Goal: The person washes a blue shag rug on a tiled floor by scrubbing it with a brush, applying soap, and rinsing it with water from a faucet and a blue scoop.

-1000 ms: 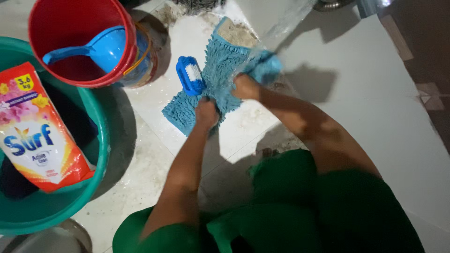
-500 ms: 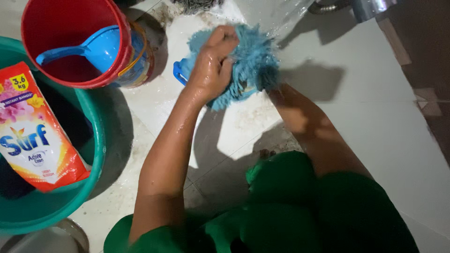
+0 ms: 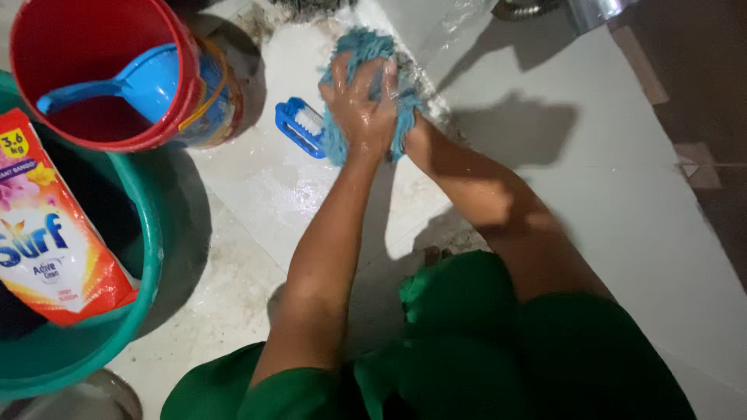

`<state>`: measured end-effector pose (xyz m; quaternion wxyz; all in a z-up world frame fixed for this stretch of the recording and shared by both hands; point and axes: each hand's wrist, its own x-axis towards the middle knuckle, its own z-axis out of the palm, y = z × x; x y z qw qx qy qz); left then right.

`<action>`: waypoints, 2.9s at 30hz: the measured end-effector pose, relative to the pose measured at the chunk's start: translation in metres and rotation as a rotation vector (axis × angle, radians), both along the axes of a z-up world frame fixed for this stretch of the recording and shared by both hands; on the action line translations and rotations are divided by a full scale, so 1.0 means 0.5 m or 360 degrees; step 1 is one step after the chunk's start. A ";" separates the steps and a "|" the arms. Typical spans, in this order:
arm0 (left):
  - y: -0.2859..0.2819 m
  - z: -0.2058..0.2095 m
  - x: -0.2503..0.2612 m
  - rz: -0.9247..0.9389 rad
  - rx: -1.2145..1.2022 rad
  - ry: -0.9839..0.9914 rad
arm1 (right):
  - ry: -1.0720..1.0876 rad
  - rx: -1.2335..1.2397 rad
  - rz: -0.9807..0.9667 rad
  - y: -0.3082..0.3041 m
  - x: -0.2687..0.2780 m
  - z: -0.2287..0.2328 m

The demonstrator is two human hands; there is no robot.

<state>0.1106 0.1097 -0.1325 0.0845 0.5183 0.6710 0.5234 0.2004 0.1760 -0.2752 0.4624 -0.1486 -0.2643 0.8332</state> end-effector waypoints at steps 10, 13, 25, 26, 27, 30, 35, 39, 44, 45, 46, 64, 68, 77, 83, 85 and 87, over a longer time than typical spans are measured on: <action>0.061 -0.239 -0.129 -0.0182 -0.0082 -0.1010 | -0.2022 0.0815 -0.0548 -0.031 0.022 0.145; -0.005 -0.254 -0.108 -0.0015 -0.0604 -0.0960 | -0.1470 0.0292 -0.0406 -0.040 0.021 0.111; -0.053 -0.061 -0.006 -0.0114 -0.0001 0.0022 | 0.0004 0.0119 0.0070 -0.052 0.024 -0.046; -0.037 -0.068 -0.021 -0.0122 0.0037 0.0055 | -0.0141 0.0084 -0.0049 -0.030 0.018 -0.051; -0.025 -0.074 -0.036 -0.0129 0.0076 0.0088 | -0.0284 0.0051 -0.0171 -0.011 0.010 -0.049; 0.005 -0.092 -0.091 -0.0346 -0.0114 -0.0672 | -0.1408 0.0281 -0.0358 -0.014 0.008 0.007; -0.002 -0.145 -0.130 0.0061 -0.0075 -0.0840 | -0.2158 0.1137 -0.0481 -0.048 -0.001 0.137; -0.055 -0.117 -0.059 -0.0145 0.0357 -0.0823 | -0.1708 0.0487 -0.0292 -0.036 -0.004 0.130; -0.091 -0.050 0.035 -0.0130 0.0196 0.0231 | -0.0252 0.0091 -0.0028 -0.063 0.021 0.041; -0.087 -0.053 0.036 -0.0105 0.0173 0.0269 | -0.0244 0.0116 -0.0031 -0.068 0.024 0.031; -0.080 -0.062 0.031 -0.0087 0.0191 0.0247 | -0.0235 0.0139 -0.0035 -0.073 0.021 0.022; -0.030 0.038 -0.045 -0.0541 0.0214 -0.0543 | 0.0531 -0.0224 0.0291 -0.045 -0.011 0.040; -0.029 0.053 -0.060 -0.0628 0.0047 -0.1232 | 0.0563 -0.0073 0.0342 -0.036 -0.001 0.054; -0.110 0.051 -0.021 -0.0347 0.0093 0.0475 | 0.0388 0.0670 0.0559 -0.003 -0.010 0.104; -0.064 0.025 -0.024 -0.0377 0.0006 0.0325 | 0.0192 0.0762 0.0474 0.015 0.016 0.027; -0.051 0.027 -0.035 -0.0390 -0.0024 0.0251 | -0.0147 0.0473 0.0317 0.007 0.034 0.021; -0.042 0.016 -0.050 -0.0376 -0.0015 0.0143 | -0.0610 0.0341 0.0154 0.003 0.039 0.031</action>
